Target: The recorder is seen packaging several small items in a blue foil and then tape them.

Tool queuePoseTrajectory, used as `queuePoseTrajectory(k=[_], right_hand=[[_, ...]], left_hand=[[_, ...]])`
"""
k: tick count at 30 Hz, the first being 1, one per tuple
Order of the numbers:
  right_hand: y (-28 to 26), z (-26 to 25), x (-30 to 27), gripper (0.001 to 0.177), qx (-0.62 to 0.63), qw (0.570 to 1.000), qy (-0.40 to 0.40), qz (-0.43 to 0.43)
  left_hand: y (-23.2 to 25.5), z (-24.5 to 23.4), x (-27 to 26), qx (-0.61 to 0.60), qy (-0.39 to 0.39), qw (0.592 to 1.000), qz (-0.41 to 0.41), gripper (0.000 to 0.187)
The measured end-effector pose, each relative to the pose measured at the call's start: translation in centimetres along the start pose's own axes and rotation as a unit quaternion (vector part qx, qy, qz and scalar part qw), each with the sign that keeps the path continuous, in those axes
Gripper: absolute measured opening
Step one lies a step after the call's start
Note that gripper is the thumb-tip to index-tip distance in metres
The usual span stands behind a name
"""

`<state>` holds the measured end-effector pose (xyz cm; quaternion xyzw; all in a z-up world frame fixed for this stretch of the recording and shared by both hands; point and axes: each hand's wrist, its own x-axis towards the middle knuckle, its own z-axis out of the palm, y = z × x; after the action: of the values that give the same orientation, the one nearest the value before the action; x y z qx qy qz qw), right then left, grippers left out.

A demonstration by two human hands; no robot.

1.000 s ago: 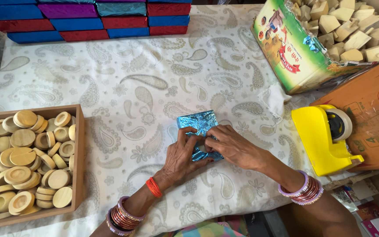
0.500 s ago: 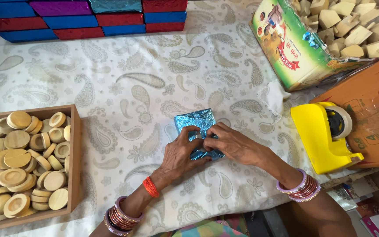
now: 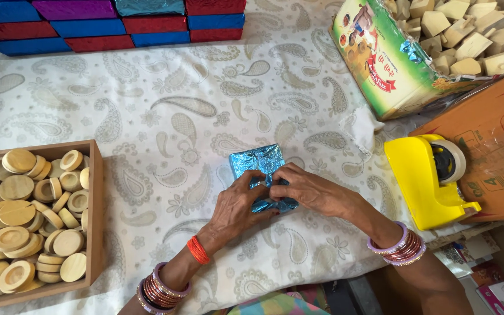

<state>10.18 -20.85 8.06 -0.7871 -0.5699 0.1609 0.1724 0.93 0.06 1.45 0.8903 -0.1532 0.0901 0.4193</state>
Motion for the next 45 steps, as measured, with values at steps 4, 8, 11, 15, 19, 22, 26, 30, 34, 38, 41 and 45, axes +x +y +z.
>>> queuePoseTrajectory(k=[4, 8, 11, 15, 19, 22, 26, 30, 34, 38, 41, 45], right_hand=[[0.5, 0.4, -0.7, 0.032, 0.021, 1.000, 0.004, -0.018], [0.3, 0.2, -0.8, 0.033, 0.023, 0.999, 0.017, -0.027], [0.4, 0.0, -1.0, 0.034, 0.034, 0.999, 0.009, -0.018], [2.7, 0.8, -1.1, 0.037, 0.064, 0.998, 0.017, -0.008], [4.6, -0.1, -2.0, 0.034, 0.097, 0.992, 0.086, 0.015], [3.7, -1.3, -2.7, 0.025, 0.118, 0.981, 0.146, 0.038], [0.5, -2.4, -3.4, 0.019, 0.160, 0.978, 0.132, 0.021], [-1.0, -2.7, -3.3, 0.021, 0.211, 0.973, 0.098, 0.004], [-0.5, -1.9, -2.9, 0.019, 0.220, 0.971, 0.084, 0.046], [-0.3, -1.6, -2.2, 0.016, 0.231, 0.969, 0.053, 0.072], [-0.3, -1.7, -1.7, 0.015, 0.257, 0.962, 0.023, 0.087], [-0.8, -2.7, -0.5, 0.018, 0.265, 0.955, -0.045, 0.126]], left_hand=[[0.2, -0.2, 0.1, -0.007, -0.026, 0.999, -0.025, 0.042], [0.3, -0.5, 0.1, -0.005, -0.025, 1.000, -0.017, 0.042], [0.3, -0.4, 0.1, -0.007, -0.029, 0.999, -0.020, 0.042], [0.3, -0.6, 0.1, -0.001, -0.026, 1.000, -0.011, 0.041], [0.4, -0.6, 0.1, -0.007, -0.009, 1.000, 0.000, 0.040], [0.5, -0.5, 0.2, -0.002, -0.001, 1.000, -0.009, 0.037], [0.7, -0.5, 0.5, 0.002, -0.007, 0.999, -0.035, 0.034], [0.5, -0.3, 0.7, 0.002, -0.013, 0.999, -0.052, 0.035], [0.2, -0.2, 0.9, 0.001, -0.029, 0.998, -0.059, 0.036], [0.1, -0.4, 0.9, 0.000, -0.049, 0.996, -0.075, 0.036], [-0.1, -0.2, 0.8, -0.001, -0.044, 0.997, -0.067, 0.036], [-0.1, -0.2, 0.8, -0.001, -0.044, 0.997, -0.062, 0.037]])
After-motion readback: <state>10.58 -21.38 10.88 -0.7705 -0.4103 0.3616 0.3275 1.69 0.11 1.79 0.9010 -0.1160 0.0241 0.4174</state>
